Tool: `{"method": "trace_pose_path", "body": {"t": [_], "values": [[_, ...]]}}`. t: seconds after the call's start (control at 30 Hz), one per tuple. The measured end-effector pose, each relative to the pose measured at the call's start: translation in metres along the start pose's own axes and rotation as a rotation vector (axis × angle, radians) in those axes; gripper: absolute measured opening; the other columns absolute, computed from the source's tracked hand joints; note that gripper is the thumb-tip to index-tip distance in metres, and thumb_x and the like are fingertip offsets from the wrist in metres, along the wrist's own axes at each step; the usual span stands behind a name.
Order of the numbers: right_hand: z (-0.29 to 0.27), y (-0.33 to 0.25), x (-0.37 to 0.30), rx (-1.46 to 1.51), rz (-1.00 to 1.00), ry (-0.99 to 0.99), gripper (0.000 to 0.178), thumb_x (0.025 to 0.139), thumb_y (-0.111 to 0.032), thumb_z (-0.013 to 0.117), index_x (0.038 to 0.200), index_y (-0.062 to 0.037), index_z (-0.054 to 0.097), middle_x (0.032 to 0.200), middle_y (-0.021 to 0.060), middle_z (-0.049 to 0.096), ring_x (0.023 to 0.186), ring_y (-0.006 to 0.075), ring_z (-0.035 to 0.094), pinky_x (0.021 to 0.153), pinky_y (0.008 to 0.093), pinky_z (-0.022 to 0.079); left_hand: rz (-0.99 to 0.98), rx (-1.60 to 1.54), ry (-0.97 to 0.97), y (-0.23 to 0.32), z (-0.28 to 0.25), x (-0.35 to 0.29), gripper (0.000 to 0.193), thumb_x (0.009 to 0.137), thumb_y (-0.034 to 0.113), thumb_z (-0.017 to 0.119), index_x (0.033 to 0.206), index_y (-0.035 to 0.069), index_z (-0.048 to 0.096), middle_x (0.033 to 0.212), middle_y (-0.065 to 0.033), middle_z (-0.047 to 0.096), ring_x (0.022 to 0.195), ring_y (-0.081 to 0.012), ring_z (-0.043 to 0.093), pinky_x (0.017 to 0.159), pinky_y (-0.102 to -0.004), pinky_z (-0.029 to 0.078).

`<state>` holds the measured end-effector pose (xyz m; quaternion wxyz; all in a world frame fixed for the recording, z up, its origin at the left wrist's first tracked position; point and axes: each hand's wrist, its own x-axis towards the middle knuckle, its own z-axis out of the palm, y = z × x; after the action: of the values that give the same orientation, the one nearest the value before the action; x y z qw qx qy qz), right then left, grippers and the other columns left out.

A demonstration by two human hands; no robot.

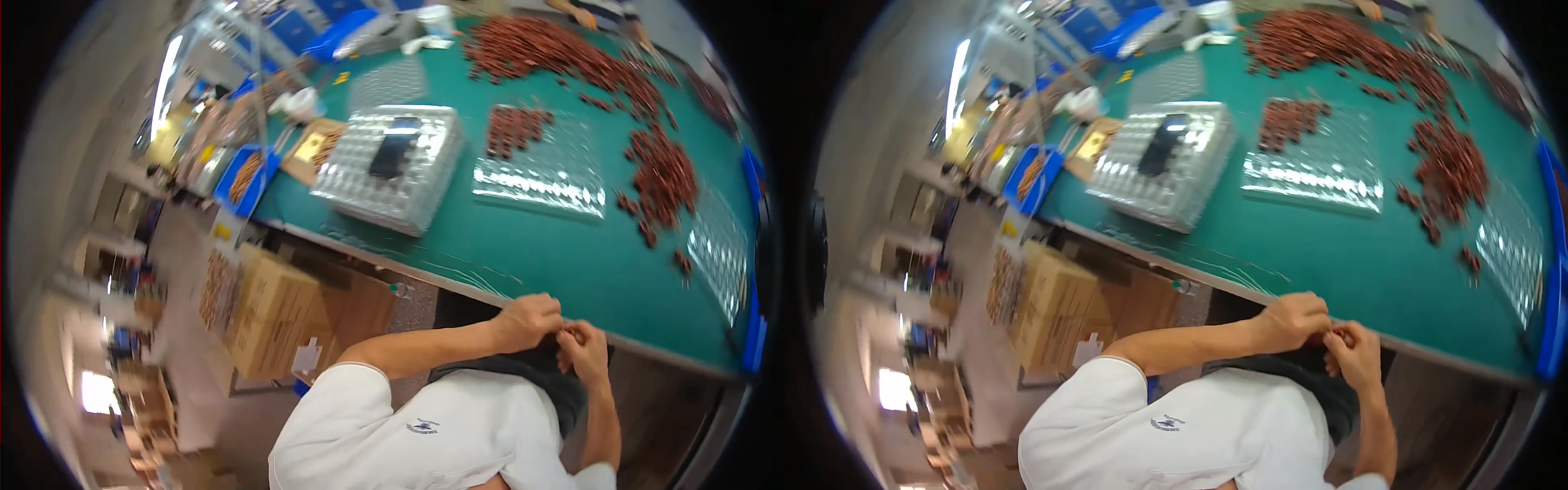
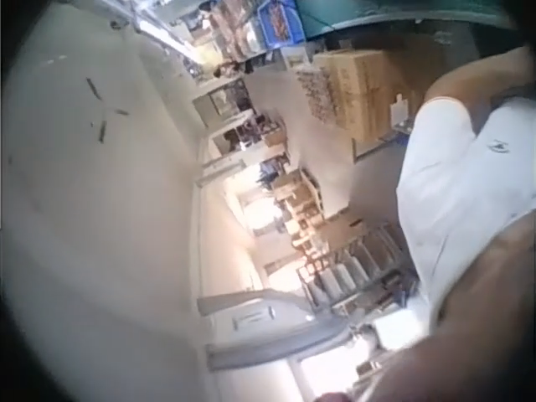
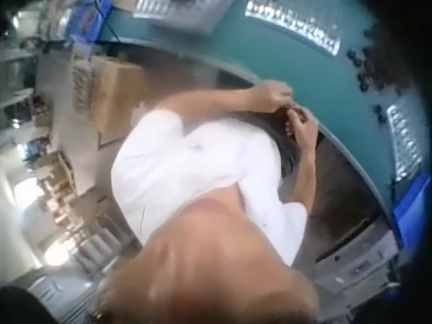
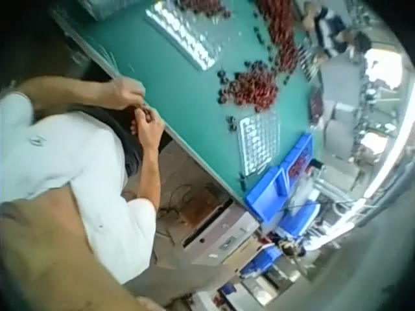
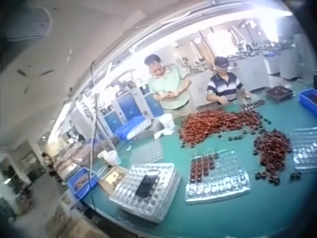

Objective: Picking up small electronic inductors and placing them into a plastic grid tray for organization.

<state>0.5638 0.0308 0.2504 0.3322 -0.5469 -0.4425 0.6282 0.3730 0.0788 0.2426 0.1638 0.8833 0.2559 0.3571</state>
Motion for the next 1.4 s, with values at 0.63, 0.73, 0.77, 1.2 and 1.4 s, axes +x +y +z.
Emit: {"method": "trace_pose_path", "body": {"t": [0.63, 0.73, 0.77, 1.2, 1.4], "values": [[-0.025, 0.024, 0.034, -0.481, -0.28, -0.101, 0.019, 0.081, -0.009, 0.068, 0.096, 0.0013, 0.063, 0.076, 0.0129, 0.065, 0.069, 0.0216, 0.063, 0.064, 0.0333, 0.049, 0.017, -0.186, -0.368, -0.059, 0.032, 0.013, 0.013, 0.074, 0.003, 0.068, 0.085, 0.008, 0.064, 0.081, -0.0078, 0.059, 0.076, -0.0277, 0.06, 0.065, -0.038, 0.05], [-0.031, 0.034, 0.037, -0.471, -0.277, -0.062, 0.019, 0.082, -0.009, 0.068, 0.096, 0.0016, 0.061, 0.07, 0.0116, 0.064, 0.06, 0.0191, 0.062, 0.057, 0.0317, 0.049, 0.033, -0.334, -0.367, -0.076, 0.041, 0.02, 0.01, 0.077, -0.001, 0.069, 0.083, 0.005, 0.063, 0.082, -0.0078, 0.059, 0.075, -0.0269, 0.06, 0.064, -0.0355, 0.049], [-0.035, 0.036, 0.036, -0.347, -0.175, -0.059, 0.02, 0.084, -0.01, 0.067, 0.1, 0.001, 0.06, 0.069, 0.0087, 0.063, 0.057, 0.0139, 0.06, 0.052, 0.0275, 0.047, -0.061, -0.368, -0.321, -0.072, 0.044, 0.018, 0.01, 0.078, 0.002, 0.068, 0.086, 0.006, 0.065, 0.082, -0.0089, 0.059, 0.076, -0.0275, 0.06, 0.066, -0.0356, 0.05], [-0.008, 0.083, 0.045, 0.007, -0.473, 0.183, 0.03, 0.086, -0.007, 0.071, 0.113, -0.0011, 0.059, 0.087, 0.0079, 0.067, 0.072, 0.011, 0.065, 0.063, 0.024, 0.052, -0.837, -1.159, -0.009, -0.027, 0.078, -0.025, 0.032, 0.098, 0.024, 0.057, 0.118, -0.001, 0.06, 0.106, -0.0054, 0.065, 0.089, -0.0096, 0.06, 0.079, -0.0227, 0.049], [-0.04, 0.064, 0.058, 0.053, -0.368, 0.142, 0.018, 0.092, -0.013, 0.063, 0.102, 0.0015, 0.065, 0.082, 0.0042, 0.064, 0.074, 0.0102, 0.061, 0.064, 0.0248, 0.05, -0.944, -1.263, -0.185, -0.026, 0.066, -0.014, 0.025, 0.097, 0.015, 0.058, 0.115, -0.002, 0.06, 0.1, -0.0056, 0.064, 0.085, -0.0104, 0.061, 0.076, -0.024, 0.052]]}}
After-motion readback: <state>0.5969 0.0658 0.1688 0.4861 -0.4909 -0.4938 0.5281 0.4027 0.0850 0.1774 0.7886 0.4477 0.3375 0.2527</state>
